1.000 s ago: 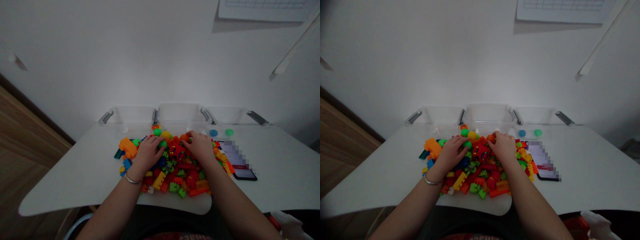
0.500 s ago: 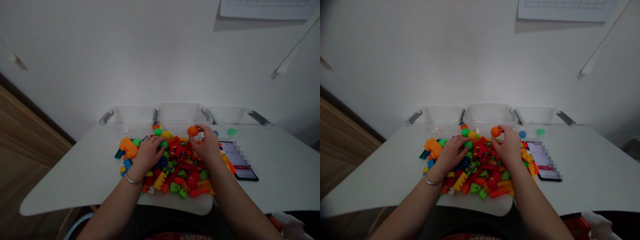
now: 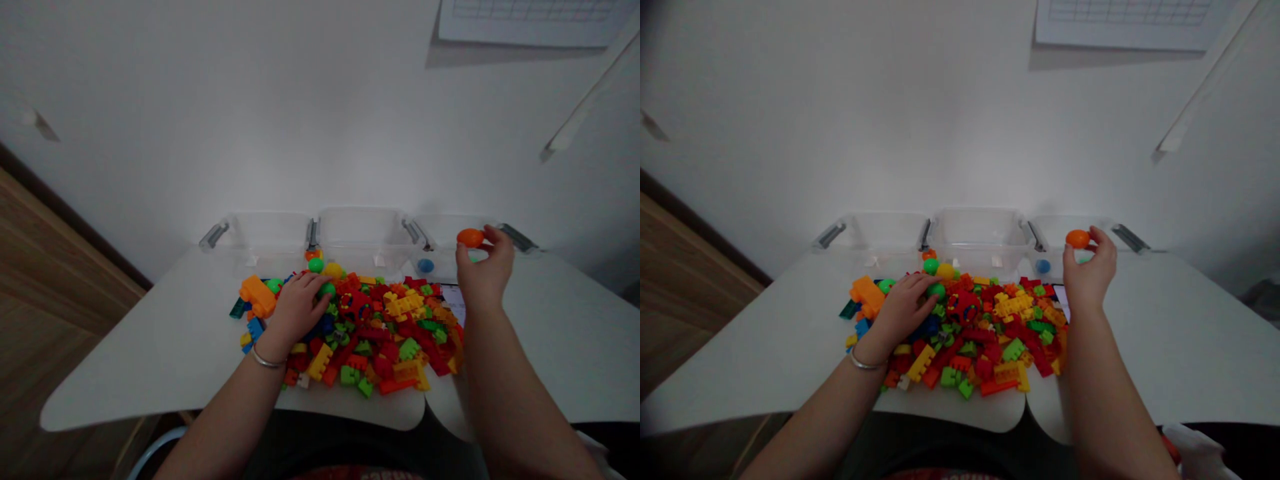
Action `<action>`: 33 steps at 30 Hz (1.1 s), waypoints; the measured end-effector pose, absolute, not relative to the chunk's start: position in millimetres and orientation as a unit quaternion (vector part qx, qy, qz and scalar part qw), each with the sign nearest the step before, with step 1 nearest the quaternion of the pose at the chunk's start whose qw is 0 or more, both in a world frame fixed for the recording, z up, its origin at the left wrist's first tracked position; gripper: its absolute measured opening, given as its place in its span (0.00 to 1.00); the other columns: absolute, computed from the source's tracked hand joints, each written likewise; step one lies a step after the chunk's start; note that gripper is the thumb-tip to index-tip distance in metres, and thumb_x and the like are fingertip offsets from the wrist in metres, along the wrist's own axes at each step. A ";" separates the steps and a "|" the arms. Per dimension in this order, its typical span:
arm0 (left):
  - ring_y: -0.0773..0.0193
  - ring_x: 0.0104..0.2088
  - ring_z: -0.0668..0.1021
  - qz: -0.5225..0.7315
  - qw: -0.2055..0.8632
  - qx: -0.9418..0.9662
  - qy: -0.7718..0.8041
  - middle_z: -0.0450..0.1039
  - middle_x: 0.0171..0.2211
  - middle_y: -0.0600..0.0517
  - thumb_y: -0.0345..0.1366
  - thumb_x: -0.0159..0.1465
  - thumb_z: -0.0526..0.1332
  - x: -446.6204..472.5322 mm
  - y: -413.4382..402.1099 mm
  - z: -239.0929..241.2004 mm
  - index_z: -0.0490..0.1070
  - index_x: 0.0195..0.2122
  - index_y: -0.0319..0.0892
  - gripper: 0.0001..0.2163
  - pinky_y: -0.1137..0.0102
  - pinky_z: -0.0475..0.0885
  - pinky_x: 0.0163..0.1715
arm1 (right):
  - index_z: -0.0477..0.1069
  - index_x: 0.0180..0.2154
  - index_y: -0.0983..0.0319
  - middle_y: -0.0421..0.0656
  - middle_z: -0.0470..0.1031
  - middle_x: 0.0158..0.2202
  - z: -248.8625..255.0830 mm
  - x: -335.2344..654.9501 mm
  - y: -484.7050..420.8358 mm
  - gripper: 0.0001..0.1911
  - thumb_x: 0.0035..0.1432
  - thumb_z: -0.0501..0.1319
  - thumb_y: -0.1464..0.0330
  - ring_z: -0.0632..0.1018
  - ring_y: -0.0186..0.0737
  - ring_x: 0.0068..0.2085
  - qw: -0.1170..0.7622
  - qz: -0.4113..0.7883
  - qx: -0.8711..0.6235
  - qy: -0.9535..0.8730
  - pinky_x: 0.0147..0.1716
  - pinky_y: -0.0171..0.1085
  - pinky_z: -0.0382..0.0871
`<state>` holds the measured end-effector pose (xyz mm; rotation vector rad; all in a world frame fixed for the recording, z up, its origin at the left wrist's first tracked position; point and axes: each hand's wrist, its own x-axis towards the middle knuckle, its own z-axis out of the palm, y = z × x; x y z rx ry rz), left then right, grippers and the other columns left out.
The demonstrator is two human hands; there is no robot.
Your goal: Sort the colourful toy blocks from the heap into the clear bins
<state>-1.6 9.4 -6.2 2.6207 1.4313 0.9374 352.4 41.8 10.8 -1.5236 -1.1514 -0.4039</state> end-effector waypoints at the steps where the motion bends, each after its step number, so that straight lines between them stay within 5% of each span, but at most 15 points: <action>1: 0.55 0.48 0.76 0.300 0.005 0.837 0.457 0.75 0.46 0.47 0.35 0.64 0.59 -1.7 9.4 -6.1 0.70 0.51 0.43 0.14 0.57 0.71 0.52 | 0.66 0.55 0.68 0.60 0.71 0.52 9.5 354.7 44.4 0.28 0.53 0.60 0.62 0.77 0.47 0.42 0.547 -0.167 -0.662 -0.485 0.47 0.43 0.68; 6: 0.55 0.47 0.76 0.296 -0.001 0.839 0.456 0.75 0.45 0.47 0.36 0.64 0.59 -1.3 9.6 -4.8 0.71 0.50 0.44 0.13 0.56 0.71 0.51 | 0.68 0.51 0.64 0.51 0.77 0.46 7.6 356.6 49.2 0.25 0.52 0.59 0.61 0.79 0.49 0.40 0.479 -0.147 -0.715 -0.487 0.51 0.51 0.65; 15: 0.55 0.46 0.76 0.304 -0.015 0.840 0.449 0.76 0.45 0.45 0.36 0.64 0.59 -1.2 10.1 -6.5 0.72 0.49 0.42 0.13 0.57 0.72 0.49 | 0.70 0.50 0.67 0.54 0.79 0.38 4.8 359.5 52.9 0.24 0.58 0.53 0.59 0.76 0.54 0.42 0.373 -0.180 -0.748 -0.519 0.50 0.54 0.63; 29: 0.55 0.46 0.76 0.302 -0.009 0.838 0.454 0.75 0.45 0.46 0.35 0.64 0.59 -1.0 10.0 -6.7 0.72 0.49 0.43 0.13 0.57 0.73 0.49 | 0.69 0.50 0.62 0.52 0.75 0.49 32.3 323.1 20.0 0.20 0.58 0.55 0.62 0.73 0.51 0.51 0.467 -0.194 -0.636 -0.583 0.56 0.53 0.62; 33: 0.55 0.46 0.76 0.302 -0.003 0.837 0.457 0.75 0.45 0.46 0.36 0.64 0.59 -1.0 9.7 -7.2 0.72 0.49 0.43 0.13 0.57 0.72 0.50 | 0.69 0.48 0.59 0.47 0.77 0.45 48.5 279.5 -13.3 0.17 0.60 0.55 0.60 0.78 0.44 0.42 0.489 -0.014 -0.570 -0.660 0.42 0.45 0.73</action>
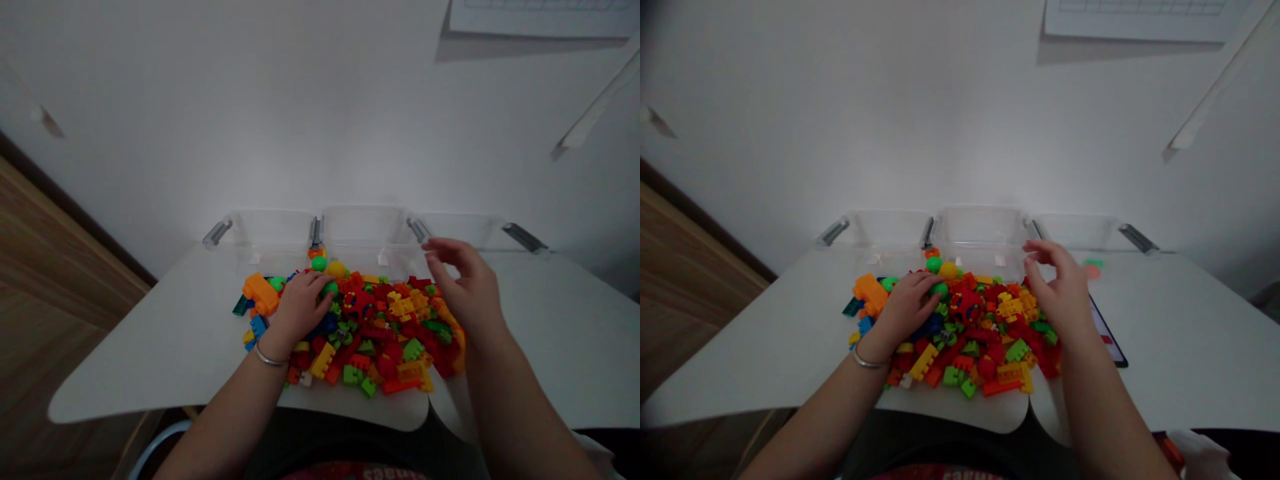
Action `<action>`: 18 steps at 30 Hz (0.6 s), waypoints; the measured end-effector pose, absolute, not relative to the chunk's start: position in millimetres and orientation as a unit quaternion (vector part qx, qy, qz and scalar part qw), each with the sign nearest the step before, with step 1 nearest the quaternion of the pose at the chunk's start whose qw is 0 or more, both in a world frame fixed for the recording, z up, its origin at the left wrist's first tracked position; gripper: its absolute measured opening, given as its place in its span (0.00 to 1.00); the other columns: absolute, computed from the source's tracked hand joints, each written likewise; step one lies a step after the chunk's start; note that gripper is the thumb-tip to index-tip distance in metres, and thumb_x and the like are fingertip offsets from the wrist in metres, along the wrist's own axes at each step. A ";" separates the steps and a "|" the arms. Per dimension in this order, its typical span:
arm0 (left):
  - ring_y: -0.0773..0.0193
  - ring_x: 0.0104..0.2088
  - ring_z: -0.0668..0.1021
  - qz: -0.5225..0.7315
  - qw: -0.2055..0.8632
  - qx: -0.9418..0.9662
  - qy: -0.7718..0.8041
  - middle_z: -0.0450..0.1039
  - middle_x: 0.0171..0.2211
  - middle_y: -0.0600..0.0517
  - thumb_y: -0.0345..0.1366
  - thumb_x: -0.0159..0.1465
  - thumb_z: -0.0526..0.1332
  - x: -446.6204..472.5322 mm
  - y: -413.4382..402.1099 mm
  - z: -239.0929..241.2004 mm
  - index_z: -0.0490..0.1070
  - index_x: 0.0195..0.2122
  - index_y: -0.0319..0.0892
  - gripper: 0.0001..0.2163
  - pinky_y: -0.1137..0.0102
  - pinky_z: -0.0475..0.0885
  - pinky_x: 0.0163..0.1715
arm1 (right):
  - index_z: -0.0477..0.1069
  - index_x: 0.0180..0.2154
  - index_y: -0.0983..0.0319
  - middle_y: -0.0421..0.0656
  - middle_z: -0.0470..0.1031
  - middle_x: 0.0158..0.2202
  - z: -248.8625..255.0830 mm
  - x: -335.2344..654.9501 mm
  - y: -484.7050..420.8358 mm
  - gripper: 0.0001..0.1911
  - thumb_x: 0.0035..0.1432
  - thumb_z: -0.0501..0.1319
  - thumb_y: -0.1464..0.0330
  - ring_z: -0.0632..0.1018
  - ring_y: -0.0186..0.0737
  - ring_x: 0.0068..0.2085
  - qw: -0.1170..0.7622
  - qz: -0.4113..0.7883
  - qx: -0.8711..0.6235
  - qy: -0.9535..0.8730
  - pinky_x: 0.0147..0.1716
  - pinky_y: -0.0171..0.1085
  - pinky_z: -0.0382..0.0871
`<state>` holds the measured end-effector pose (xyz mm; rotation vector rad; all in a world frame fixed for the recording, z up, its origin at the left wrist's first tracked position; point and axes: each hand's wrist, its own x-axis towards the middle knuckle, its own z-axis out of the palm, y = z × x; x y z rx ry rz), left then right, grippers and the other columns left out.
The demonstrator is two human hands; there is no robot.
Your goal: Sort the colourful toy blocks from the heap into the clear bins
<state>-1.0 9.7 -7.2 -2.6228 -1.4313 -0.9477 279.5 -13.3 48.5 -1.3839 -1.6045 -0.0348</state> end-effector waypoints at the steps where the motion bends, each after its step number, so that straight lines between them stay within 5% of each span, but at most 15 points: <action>1: 0.55 0.46 0.76 -0.302 0.002 -0.837 -0.457 0.75 0.45 0.46 0.36 0.64 0.59 -0.9 9.5 -7.1 0.72 0.49 0.43 0.13 0.57 0.72 0.50 | 0.71 0.47 0.58 0.47 0.77 0.45 50.6 268.8 -19.9 0.16 0.60 0.56 0.60 0.78 0.43 0.41 0.458 0.032 -0.551 -0.696 0.41 0.44 0.74; 8: 0.54 0.47 0.75 -0.303 -0.003 -0.835 -0.460 0.74 0.46 0.46 0.36 0.65 0.58 -1.0 8.2 -6.5 0.71 0.50 0.43 0.13 0.57 0.71 0.50 | 0.70 0.53 0.58 0.46 0.74 0.54 40.2 222.0 -34.9 0.22 0.55 0.62 0.63 0.74 0.47 0.54 0.205 0.104 -0.499 -0.836 0.56 0.49 0.67; 13: 0.55 0.47 0.75 -0.303 -0.003 -0.836 -0.457 0.74 0.46 0.46 0.36 0.65 0.58 -1.9 9.1 -8.2 0.71 0.50 0.44 0.13 0.57 0.71 0.50 | 0.65 0.59 0.61 0.50 0.72 0.57 31.0 214.9 -31.8 0.33 0.52 0.65 0.63 0.74 0.50 0.55 0.156 0.073 -0.528 -0.832 0.57 0.50 0.66; 18: 0.54 0.47 0.75 -0.303 -0.011 -0.834 -0.461 0.74 0.47 0.46 0.36 0.65 0.58 -1.6 9.2 -8.4 0.71 0.51 0.43 0.13 0.56 0.71 0.51 | 0.66 0.58 0.64 0.51 0.72 0.56 30.5 213.0 -31.8 0.32 0.51 0.66 0.64 0.74 0.50 0.55 0.146 0.064 -0.544 -0.824 0.56 0.49 0.66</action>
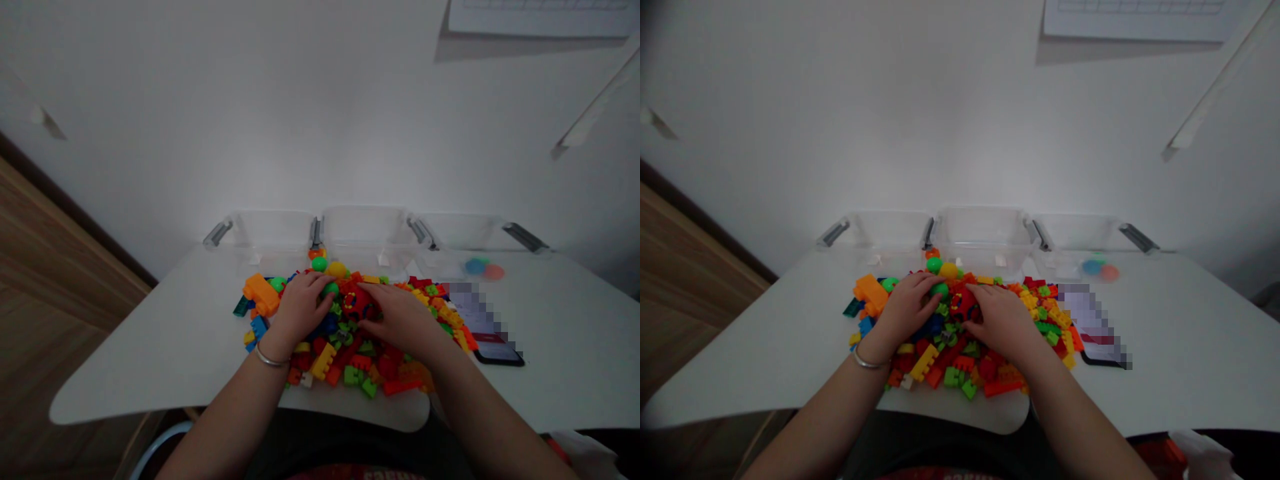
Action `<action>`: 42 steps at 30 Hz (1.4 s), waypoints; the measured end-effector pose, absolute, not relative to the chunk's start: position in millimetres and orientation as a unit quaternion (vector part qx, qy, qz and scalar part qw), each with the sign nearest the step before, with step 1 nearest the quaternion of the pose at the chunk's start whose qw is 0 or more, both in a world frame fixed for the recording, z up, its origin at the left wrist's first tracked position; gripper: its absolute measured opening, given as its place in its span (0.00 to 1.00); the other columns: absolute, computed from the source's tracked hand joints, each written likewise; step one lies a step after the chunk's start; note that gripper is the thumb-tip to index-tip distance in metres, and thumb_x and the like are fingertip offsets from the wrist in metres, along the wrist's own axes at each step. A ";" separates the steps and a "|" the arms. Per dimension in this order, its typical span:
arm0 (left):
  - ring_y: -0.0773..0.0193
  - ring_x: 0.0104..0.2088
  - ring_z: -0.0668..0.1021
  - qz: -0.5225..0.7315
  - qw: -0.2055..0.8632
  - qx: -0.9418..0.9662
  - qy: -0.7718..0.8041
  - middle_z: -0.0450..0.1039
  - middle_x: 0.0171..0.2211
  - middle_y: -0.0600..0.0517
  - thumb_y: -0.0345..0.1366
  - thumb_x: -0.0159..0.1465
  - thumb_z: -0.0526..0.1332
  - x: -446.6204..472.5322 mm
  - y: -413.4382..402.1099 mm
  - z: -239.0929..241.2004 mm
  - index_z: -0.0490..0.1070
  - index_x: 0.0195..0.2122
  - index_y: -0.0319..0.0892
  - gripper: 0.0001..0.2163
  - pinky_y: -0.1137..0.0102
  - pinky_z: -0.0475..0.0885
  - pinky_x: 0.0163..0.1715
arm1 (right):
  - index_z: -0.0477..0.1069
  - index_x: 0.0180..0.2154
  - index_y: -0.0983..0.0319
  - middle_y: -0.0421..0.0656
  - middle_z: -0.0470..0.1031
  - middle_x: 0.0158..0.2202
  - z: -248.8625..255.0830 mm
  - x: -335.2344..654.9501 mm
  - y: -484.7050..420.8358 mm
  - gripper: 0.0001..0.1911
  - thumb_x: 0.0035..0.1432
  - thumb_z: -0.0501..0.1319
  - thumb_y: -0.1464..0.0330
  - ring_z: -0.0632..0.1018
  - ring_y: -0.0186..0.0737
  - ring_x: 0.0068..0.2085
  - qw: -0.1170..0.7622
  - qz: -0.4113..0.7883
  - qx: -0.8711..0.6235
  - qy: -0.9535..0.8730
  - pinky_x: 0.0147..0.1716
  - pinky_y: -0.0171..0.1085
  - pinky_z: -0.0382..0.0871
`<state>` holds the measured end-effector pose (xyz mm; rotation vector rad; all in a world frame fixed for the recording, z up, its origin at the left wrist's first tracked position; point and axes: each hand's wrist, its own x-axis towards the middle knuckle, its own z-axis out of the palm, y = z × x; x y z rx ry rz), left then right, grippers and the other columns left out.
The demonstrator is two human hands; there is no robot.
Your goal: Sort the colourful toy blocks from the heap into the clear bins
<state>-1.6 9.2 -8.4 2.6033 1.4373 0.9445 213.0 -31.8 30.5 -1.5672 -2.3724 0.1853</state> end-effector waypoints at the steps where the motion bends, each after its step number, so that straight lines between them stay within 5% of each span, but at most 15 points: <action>1: 0.54 0.47 0.75 0.302 0.012 0.834 0.461 0.74 0.46 0.46 0.36 0.65 0.59 -1.5 9.1 -8.2 0.71 0.50 0.43 0.13 0.56 0.71 0.51 | 0.67 0.57 0.64 0.52 0.73 0.56 30.7 212.8 -31.8 0.31 0.51 0.67 0.64 0.74 0.51 0.54 0.146 0.066 -0.547 -0.821 0.56 0.49 0.66; 9: 0.55 0.47 0.75 0.306 0.011 0.834 0.459 0.74 0.46 0.47 0.36 0.65 0.59 -1.6 9.3 -8.1 0.71 0.50 0.43 0.13 0.56 0.71 0.51 | 0.72 0.37 0.61 0.49 0.75 0.50 28.4 214.6 -26.7 0.14 0.47 0.70 0.65 0.75 0.51 0.51 0.173 0.095 -0.537 -0.820 0.52 0.50 0.67; 15: 0.55 0.47 0.75 0.302 0.004 0.836 0.457 0.74 0.46 0.46 0.36 0.65 0.58 -2.1 10.1 -8.9 0.71 0.50 0.43 0.13 0.57 0.72 0.50 | 0.67 0.31 0.58 0.47 0.72 0.56 31.1 226.0 -24.2 0.10 0.48 0.68 0.69 0.74 0.48 0.55 0.322 0.127 -0.491 -0.799 0.54 0.50 0.67; 20: 0.55 0.47 0.75 0.298 0.000 0.839 0.456 0.74 0.46 0.46 0.37 0.65 0.58 -2.8 10.7 -10.3 0.71 0.50 0.43 0.13 0.57 0.71 0.50 | 0.68 0.34 0.57 0.48 0.72 0.56 46.0 249.6 -25.9 0.10 0.52 0.67 0.65 0.74 0.50 0.55 0.509 -0.047 -0.444 -0.736 0.54 0.54 0.68; 25: 0.55 0.47 0.76 0.303 -0.005 0.838 0.455 0.75 0.46 0.46 0.36 0.65 0.59 -2.5 10.9 -9.8 0.72 0.49 0.43 0.13 0.57 0.72 0.50 | 0.69 0.34 0.58 0.48 0.72 0.54 53.4 280.8 -15.2 0.13 0.50 0.70 0.63 0.75 0.49 0.53 0.591 -0.204 -0.444 -0.642 0.51 0.53 0.70; 35: 0.55 0.47 0.76 0.305 -0.006 0.840 0.449 0.74 0.46 0.46 0.36 0.65 0.59 -3.1 11.4 -11.4 0.71 0.50 0.43 0.13 0.57 0.72 0.50 | 0.76 0.34 0.61 0.53 0.71 0.55 54.3 340.6 26.7 0.11 0.53 0.66 0.60 0.75 0.54 0.50 0.479 -0.310 -0.559 -0.602 0.45 0.50 0.71; 42: 0.54 0.47 0.76 0.306 -0.009 0.840 0.448 0.75 0.46 0.45 0.36 0.65 0.59 -2.7 10.4 -9.4 0.72 0.50 0.42 0.13 0.57 0.72 0.50 | 0.77 0.34 0.58 0.46 0.70 0.59 38.1 343.3 25.7 0.12 0.60 0.56 0.63 0.74 0.57 0.52 0.375 -0.314 -0.635 -0.598 0.44 0.51 0.67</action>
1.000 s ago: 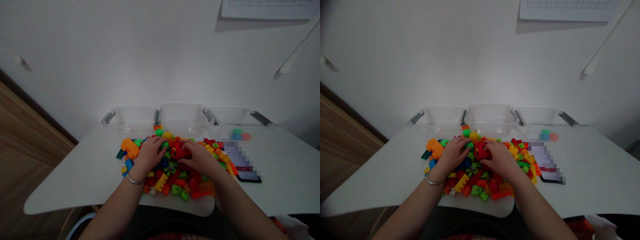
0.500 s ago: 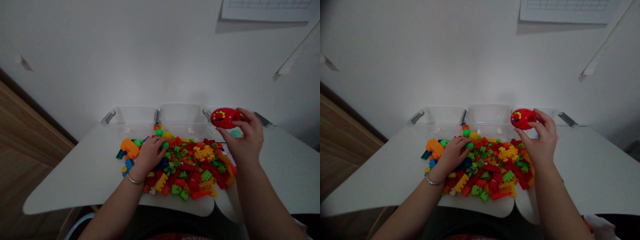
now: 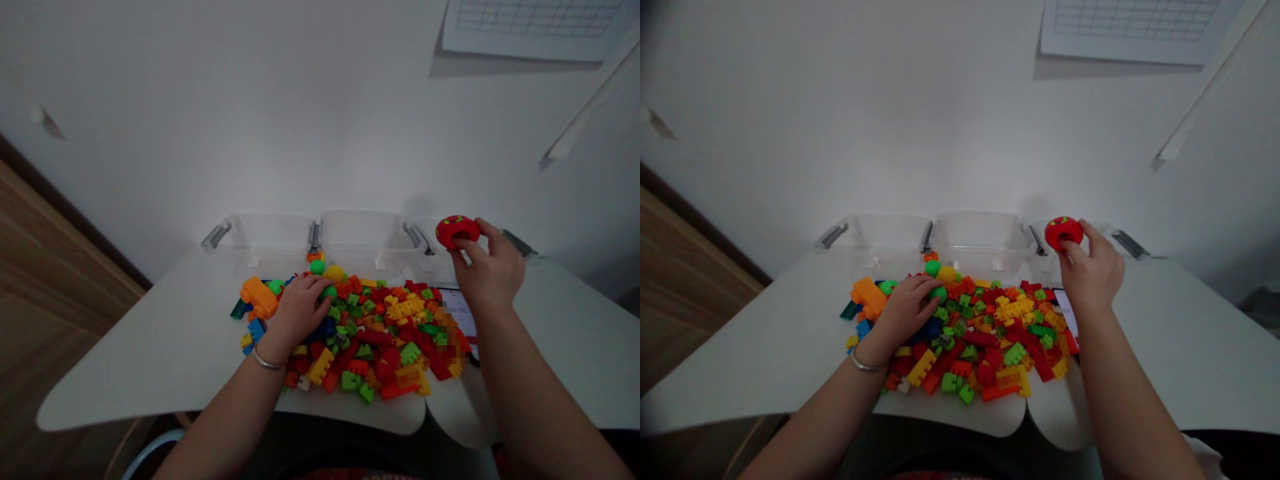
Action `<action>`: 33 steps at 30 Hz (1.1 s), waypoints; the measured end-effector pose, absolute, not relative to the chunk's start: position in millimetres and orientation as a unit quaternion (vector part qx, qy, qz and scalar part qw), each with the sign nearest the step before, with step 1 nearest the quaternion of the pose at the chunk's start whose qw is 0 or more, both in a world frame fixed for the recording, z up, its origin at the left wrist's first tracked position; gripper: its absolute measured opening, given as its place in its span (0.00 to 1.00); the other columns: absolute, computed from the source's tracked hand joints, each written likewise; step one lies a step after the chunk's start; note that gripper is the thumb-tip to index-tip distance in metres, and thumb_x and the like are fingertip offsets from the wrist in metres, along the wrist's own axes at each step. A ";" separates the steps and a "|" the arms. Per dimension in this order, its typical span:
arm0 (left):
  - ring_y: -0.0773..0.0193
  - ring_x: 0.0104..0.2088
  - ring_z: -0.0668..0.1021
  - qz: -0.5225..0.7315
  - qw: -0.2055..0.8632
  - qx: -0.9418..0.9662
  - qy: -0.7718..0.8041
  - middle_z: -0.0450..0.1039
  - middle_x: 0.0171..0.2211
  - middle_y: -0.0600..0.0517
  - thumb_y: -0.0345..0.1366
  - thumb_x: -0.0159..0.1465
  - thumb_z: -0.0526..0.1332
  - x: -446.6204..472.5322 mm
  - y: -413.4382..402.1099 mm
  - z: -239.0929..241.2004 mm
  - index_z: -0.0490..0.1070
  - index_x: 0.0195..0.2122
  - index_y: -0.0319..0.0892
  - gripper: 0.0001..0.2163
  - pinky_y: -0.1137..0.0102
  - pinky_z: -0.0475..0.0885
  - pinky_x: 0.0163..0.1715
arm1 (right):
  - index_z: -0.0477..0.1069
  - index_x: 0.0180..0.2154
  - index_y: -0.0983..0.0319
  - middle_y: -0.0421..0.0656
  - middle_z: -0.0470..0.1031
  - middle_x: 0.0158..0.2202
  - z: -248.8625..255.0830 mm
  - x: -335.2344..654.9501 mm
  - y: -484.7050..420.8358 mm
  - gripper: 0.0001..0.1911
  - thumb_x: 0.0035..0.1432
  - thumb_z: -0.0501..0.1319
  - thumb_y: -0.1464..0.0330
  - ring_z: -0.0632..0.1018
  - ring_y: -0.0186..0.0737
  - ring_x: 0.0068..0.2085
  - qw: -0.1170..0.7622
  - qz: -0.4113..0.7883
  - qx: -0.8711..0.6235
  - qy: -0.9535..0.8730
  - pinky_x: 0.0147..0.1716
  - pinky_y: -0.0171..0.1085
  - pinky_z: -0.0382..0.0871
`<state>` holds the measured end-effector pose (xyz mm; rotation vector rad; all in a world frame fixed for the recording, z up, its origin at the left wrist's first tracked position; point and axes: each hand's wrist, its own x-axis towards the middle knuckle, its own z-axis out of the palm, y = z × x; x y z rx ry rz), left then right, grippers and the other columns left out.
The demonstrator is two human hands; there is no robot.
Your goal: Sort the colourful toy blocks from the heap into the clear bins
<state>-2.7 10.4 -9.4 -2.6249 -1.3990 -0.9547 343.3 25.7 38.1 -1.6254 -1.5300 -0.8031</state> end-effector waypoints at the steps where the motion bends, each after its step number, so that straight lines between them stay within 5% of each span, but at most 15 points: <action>1: 0.54 0.46 0.76 -0.305 0.010 -0.841 -0.446 0.75 0.46 0.45 0.36 0.64 0.59 -2.8 10.4 -9.3 0.72 0.50 0.42 0.13 0.57 0.72 0.50 | 0.76 0.34 0.58 0.45 0.70 0.58 37.3 340.0 23.5 0.11 0.60 0.56 0.62 0.74 0.57 0.53 0.378 -0.312 -0.637 -0.595 0.45 0.51 0.67; 11: 0.54 0.46 0.76 -0.302 0.010 -0.843 -0.445 0.75 0.45 0.45 0.36 0.64 0.59 -2.5 10.8 -7.8 0.72 0.49 0.43 0.13 0.56 0.72 0.49 | 0.67 0.34 0.57 0.51 0.76 0.46 44.2 344.7 47.7 0.13 0.51 0.65 0.58 0.75 0.54 0.48 0.468 -0.215 -0.670 -0.534 0.49 0.50 0.65; 18: 0.54 0.46 0.76 -0.305 0.005 -0.842 -0.446 0.75 0.46 0.46 0.36 0.64 0.59 -2.8 10.4 -8.3 0.71 0.50 0.44 0.13 0.57 0.72 0.50 | 0.67 0.33 0.58 0.51 0.73 0.52 53.0 302.8 12.5 0.12 0.49 0.67 0.62 0.72 0.52 0.54 0.518 -0.181 -0.569 -0.613 0.52 0.52 0.65; 20: 0.54 0.47 0.75 -0.303 0.004 -0.841 -0.449 0.74 0.46 0.46 0.36 0.64 0.59 -2.9 10.0 -8.2 0.71 0.51 0.43 0.14 0.57 0.71 0.50 | 0.67 0.32 0.59 0.49 0.74 0.50 52.3 280.1 -4.8 0.16 0.45 0.69 0.59 0.73 0.52 0.51 0.545 -0.081 -0.554 -0.624 0.46 0.50 0.69; 22: 0.54 0.47 0.75 -0.301 0.002 -0.841 -0.450 0.74 0.47 0.45 0.36 0.64 0.59 -2.9 9.7 -7.9 0.70 0.52 0.43 0.15 0.57 0.71 0.50 | 0.67 0.33 0.58 0.45 0.76 0.44 48.2 259.0 -17.6 0.18 0.45 0.68 0.56 0.77 0.47 0.42 0.572 0.140 -0.538 -0.603 0.36 0.44 0.72; 26: 0.55 0.47 0.75 -0.299 0.000 -0.843 -0.446 0.74 0.47 0.45 0.36 0.65 0.59 -2.8 9.7 -7.5 0.71 0.51 0.42 0.14 0.57 0.71 0.51 | 0.70 0.41 0.58 0.44 0.78 0.39 35.1 231.3 -24.3 0.23 0.49 0.63 0.49 0.77 0.42 0.33 0.538 0.514 -0.480 -0.465 0.23 0.35 0.66; 33: 0.56 0.46 0.76 -0.300 -0.001 -0.844 -0.444 0.74 0.46 0.47 0.35 0.64 0.59 -2.5 9.4 -7.0 0.71 0.50 0.44 0.13 0.58 0.71 0.50 | 0.69 0.42 0.57 0.44 0.78 0.33 35.4 229.9 -17.4 0.20 0.56 0.55 0.51 0.74 0.39 0.27 0.486 0.710 -0.344 -0.376 0.14 0.30 0.51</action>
